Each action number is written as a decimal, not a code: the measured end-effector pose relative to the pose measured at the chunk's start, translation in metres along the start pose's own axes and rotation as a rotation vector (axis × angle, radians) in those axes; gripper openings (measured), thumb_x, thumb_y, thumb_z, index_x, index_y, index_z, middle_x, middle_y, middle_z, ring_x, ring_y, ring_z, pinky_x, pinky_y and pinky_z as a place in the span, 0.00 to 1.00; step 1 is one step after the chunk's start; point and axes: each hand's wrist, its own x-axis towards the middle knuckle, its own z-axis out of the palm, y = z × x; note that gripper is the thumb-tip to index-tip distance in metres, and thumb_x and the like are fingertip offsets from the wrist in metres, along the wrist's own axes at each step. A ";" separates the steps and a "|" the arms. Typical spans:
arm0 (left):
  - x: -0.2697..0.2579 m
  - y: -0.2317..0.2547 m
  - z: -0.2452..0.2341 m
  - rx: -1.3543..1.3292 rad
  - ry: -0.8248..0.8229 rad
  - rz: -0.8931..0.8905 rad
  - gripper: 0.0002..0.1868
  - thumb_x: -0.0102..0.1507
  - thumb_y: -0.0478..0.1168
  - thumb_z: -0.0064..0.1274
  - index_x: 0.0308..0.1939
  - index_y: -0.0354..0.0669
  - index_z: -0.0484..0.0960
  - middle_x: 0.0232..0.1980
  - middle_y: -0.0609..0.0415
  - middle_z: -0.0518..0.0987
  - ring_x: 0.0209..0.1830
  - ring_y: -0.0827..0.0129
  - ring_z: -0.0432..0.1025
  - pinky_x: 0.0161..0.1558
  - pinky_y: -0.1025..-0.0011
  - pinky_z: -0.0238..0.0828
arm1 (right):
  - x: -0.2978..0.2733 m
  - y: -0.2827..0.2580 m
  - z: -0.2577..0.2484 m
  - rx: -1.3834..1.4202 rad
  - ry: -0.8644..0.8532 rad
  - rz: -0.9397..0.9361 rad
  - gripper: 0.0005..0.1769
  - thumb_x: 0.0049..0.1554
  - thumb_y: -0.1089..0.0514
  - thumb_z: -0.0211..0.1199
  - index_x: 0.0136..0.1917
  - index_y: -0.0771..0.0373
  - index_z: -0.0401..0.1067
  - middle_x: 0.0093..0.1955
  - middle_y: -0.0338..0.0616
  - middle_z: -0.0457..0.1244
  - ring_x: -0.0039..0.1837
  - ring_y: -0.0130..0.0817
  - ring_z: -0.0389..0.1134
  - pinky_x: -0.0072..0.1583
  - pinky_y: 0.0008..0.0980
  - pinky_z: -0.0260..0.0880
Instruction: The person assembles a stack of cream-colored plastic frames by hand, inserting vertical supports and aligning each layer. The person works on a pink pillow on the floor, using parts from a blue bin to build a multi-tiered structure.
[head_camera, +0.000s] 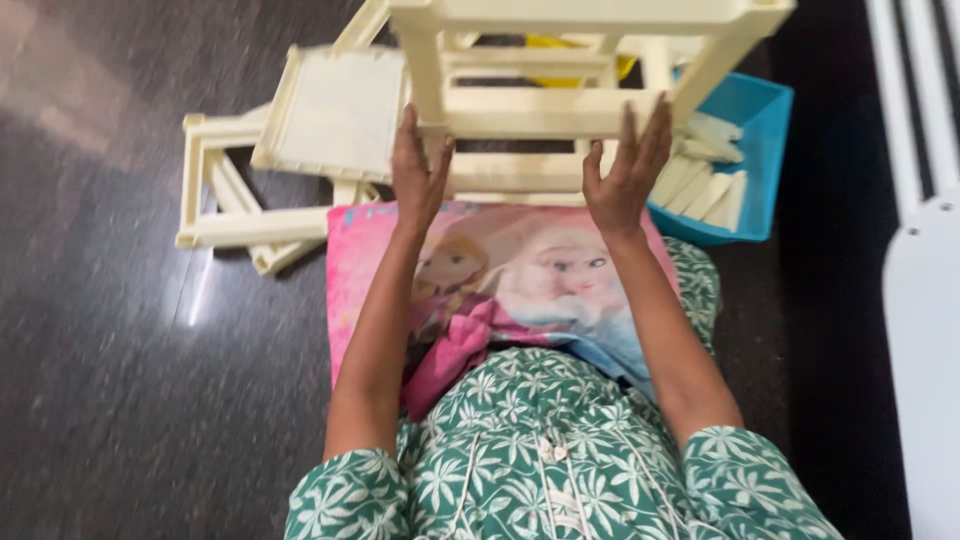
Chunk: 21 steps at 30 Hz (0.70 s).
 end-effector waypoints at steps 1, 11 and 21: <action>-0.011 -0.010 0.002 -0.011 -0.014 -0.016 0.37 0.71 0.50 0.56 0.75 0.31 0.59 0.66 0.34 0.72 0.66 0.43 0.70 0.65 0.57 0.67 | -0.008 -0.002 0.003 -0.063 -0.102 -0.043 0.39 0.68 0.56 0.63 0.86 0.55 0.50 0.89 0.57 0.38 0.89 0.57 0.39 0.86 0.56 0.41; -0.015 -0.232 -0.007 -0.444 0.400 -1.138 0.29 0.59 0.42 0.57 0.62 0.31 0.72 0.33 0.50 0.70 0.24 0.68 0.63 0.20 0.68 0.58 | 0.022 -0.012 0.022 -0.124 -0.223 -0.195 0.39 0.62 0.57 0.72 0.81 0.59 0.58 0.78 0.53 0.53 0.81 0.55 0.50 0.81 0.59 0.44; -0.037 -0.322 -0.011 -0.356 0.628 -1.177 0.32 0.55 0.36 0.60 0.60 0.22 0.70 0.57 0.38 0.77 0.51 0.55 0.76 0.49 0.60 0.75 | 0.062 -0.017 0.018 -0.049 -0.304 -0.171 0.26 0.62 0.54 0.72 0.69 0.62 0.70 0.67 0.46 0.61 0.71 0.47 0.59 0.72 0.51 0.53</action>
